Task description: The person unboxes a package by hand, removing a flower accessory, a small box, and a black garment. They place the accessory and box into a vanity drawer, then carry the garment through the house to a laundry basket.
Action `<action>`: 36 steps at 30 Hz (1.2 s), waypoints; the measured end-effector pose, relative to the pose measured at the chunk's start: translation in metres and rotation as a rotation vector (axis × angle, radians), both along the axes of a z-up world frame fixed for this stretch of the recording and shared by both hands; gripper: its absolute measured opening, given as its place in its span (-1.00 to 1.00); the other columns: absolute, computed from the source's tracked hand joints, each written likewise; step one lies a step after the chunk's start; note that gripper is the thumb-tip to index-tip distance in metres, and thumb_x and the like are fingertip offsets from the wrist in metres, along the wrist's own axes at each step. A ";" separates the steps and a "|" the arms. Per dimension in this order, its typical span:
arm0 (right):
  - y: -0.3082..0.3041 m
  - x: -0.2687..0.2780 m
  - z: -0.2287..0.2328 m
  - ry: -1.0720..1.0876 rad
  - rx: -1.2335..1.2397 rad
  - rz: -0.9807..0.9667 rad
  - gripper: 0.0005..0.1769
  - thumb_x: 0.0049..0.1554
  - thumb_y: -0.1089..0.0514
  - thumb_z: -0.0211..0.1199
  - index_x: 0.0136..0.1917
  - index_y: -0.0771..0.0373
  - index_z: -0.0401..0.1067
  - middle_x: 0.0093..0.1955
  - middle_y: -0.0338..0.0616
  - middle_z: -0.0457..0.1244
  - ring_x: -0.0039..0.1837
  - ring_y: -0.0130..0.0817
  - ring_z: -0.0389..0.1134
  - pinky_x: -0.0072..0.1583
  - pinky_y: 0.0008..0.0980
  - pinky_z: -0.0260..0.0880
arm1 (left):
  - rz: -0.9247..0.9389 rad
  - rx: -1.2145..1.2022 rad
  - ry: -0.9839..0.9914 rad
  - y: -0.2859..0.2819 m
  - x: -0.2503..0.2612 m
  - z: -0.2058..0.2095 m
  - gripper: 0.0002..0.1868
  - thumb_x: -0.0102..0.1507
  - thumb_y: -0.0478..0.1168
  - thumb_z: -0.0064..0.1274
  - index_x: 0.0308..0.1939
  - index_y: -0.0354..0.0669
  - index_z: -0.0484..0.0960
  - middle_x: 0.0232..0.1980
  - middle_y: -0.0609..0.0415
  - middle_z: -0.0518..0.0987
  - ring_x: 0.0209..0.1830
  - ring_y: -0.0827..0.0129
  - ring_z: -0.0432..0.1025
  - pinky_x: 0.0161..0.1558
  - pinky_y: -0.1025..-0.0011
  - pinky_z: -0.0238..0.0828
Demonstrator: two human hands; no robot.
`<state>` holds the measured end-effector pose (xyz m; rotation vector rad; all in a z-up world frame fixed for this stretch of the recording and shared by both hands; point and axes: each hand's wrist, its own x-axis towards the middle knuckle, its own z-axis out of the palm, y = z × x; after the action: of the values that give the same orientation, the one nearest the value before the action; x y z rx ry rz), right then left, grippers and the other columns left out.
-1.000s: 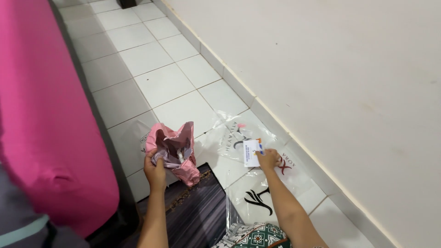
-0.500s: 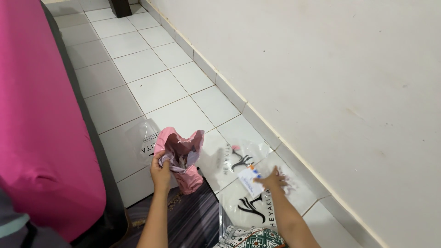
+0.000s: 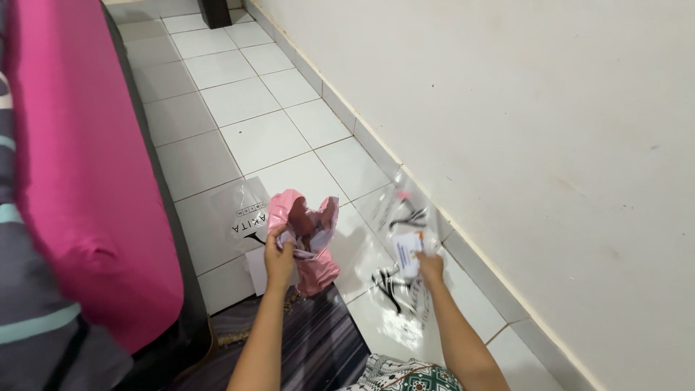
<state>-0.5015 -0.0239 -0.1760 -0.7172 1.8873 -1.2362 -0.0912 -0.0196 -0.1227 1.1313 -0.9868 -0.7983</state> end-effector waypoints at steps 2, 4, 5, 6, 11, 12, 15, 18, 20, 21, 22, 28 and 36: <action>-0.013 -0.004 0.016 -0.202 -0.174 -0.009 -0.66 0.12 0.25 0.31 0.15 0.43 0.46 -0.02 -0.02 0.39 -0.06 -0.20 0.42 -0.09 -0.22 0.41 | 0.013 -0.029 -0.103 0.000 -0.006 0.003 -0.59 0.29 -0.38 -0.05 0.23 -0.21 0.52 0.17 -0.05 0.55 0.14 0.30 0.45 0.16 0.39 0.39; -0.027 -0.004 0.031 -0.324 -0.403 -0.005 -0.61 0.15 0.31 0.26 0.25 0.44 0.39 0.09 -0.04 0.38 0.03 -0.25 0.44 0.01 -0.28 0.47 | 0.056 -0.021 -0.278 -0.001 -0.010 0.006 -0.57 0.29 -0.37 -0.11 0.23 -0.15 0.58 0.19 -0.10 0.59 0.19 0.23 0.48 0.22 0.32 0.38; -0.032 -0.004 0.038 -0.348 -0.478 -0.015 -0.58 0.17 0.33 0.23 0.30 0.45 0.36 0.15 -0.02 0.37 0.08 -0.25 0.44 0.05 -0.29 0.47 | 0.090 0.049 -0.323 0.000 -0.014 0.007 -0.60 0.31 -0.32 -0.10 0.23 -0.11 0.60 0.20 -0.11 0.57 0.21 0.18 0.45 0.25 0.28 0.35; -0.036 -0.004 0.047 -0.371 -0.554 -0.025 -0.56 0.20 0.35 0.21 0.34 0.46 0.34 0.21 0.00 0.35 0.12 -0.25 0.43 0.09 -0.30 0.47 | 0.124 0.120 -0.368 0.001 -0.018 0.007 -0.62 0.34 -0.27 -0.08 0.22 -0.07 0.61 0.21 -0.12 0.55 0.23 0.12 0.42 0.28 0.24 0.32; -0.049 0.029 0.089 -0.468 -0.887 -0.115 -0.35 0.14 0.43 0.21 0.48 0.33 0.14 0.38 -0.05 0.26 0.31 -0.29 0.37 0.28 -0.35 0.42 | 0.166 0.264 -0.387 0.007 -0.042 0.013 -0.51 0.29 0.02 0.12 0.24 -0.12 0.56 0.28 -0.20 0.40 0.34 -0.08 0.20 0.36 0.09 0.12; -0.049 0.040 0.094 -0.516 -0.913 -0.129 -0.33 0.14 0.43 0.22 0.49 0.33 0.14 0.38 -0.05 0.25 0.31 -0.28 0.36 0.29 -0.33 0.42 | 0.141 0.256 -0.352 0.008 -0.049 0.014 -0.46 0.28 0.06 0.14 0.24 -0.13 0.54 0.30 -0.20 0.38 0.37 -0.08 0.18 0.38 0.07 0.08; -0.038 0.081 0.097 -0.772 -0.776 -0.035 -0.41 0.15 0.38 0.23 0.44 0.33 0.22 0.26 -0.01 0.30 0.22 -0.21 0.39 0.20 -0.20 0.48 | 0.053 0.282 -0.299 0.010 -0.071 0.018 -0.36 0.24 0.16 0.17 0.26 -0.14 0.53 0.33 -0.17 0.40 0.38 -0.04 0.19 0.38 0.10 0.07; -0.018 0.126 0.087 -0.886 -0.689 0.119 -0.50 0.13 0.38 0.25 0.34 0.34 0.29 0.18 0.00 0.33 0.17 -0.19 0.42 0.19 -0.15 0.52 | -0.094 0.301 -0.179 0.011 -0.088 0.019 -0.30 0.22 0.21 0.14 0.28 -0.16 0.48 0.32 -0.13 0.44 0.34 0.12 0.31 0.34 0.23 0.19; -0.007 0.148 0.080 -0.961 -0.517 0.193 -0.66 0.20 0.33 0.27 0.22 0.50 0.36 0.10 0.09 0.35 0.10 -0.07 0.44 0.14 -0.08 0.52 | -0.187 0.300 -0.091 0.014 -0.093 0.018 -0.29 0.24 0.20 0.14 0.29 -0.20 0.45 0.29 -0.11 0.45 0.29 0.22 0.36 0.28 0.31 0.27; -0.003 0.158 0.077 -0.981 -0.486 0.241 -0.67 0.20 0.31 0.26 0.22 0.47 0.38 0.09 0.06 0.36 0.10 -0.10 0.44 0.14 -0.11 0.51 | -0.223 0.295 -0.056 0.014 -0.095 0.018 -0.30 0.25 0.17 0.17 0.29 -0.24 0.44 0.26 -0.11 0.46 0.26 0.26 0.37 0.25 0.34 0.30; 0.002 0.167 0.074 -1.001 -0.455 0.290 -0.68 0.20 0.29 0.25 0.21 0.45 0.40 0.09 0.04 0.37 0.10 -0.14 0.44 0.15 -0.14 0.51 | -0.259 0.291 -0.022 0.013 -0.097 0.018 -0.31 0.27 0.13 0.19 0.29 -0.27 0.43 0.24 -0.11 0.46 0.22 0.29 0.38 0.21 0.37 0.32; 0.021 0.184 0.071 -0.872 -0.289 0.422 -0.67 0.17 0.27 0.25 0.21 0.40 0.43 0.08 -0.05 0.40 0.09 -0.27 0.45 0.13 -0.24 0.50 | -0.288 0.237 0.317 0.016 -0.097 0.017 -0.52 0.20 -0.18 0.27 0.12 -0.36 0.54 -0.06 0.03 0.65 -0.13 0.42 0.54 -0.10 0.43 0.50; 0.039 0.175 0.071 -0.416 -0.272 0.557 -0.48 0.10 0.17 0.40 0.29 0.38 0.39 0.15 -0.05 0.38 0.14 -0.33 0.41 0.15 -0.32 0.45 | -0.082 0.291 0.134 0.010 -0.098 -0.011 -0.73 0.25 -0.21 0.21 -0.11 -0.38 0.65 -0.18 0.00 0.68 -0.25 0.40 0.51 -0.17 0.40 0.45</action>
<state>-0.3268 0.0149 -0.1054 -0.9613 1.0915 -1.1676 -0.1896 -0.0097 -0.1336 1.2728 -0.8256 -1.0961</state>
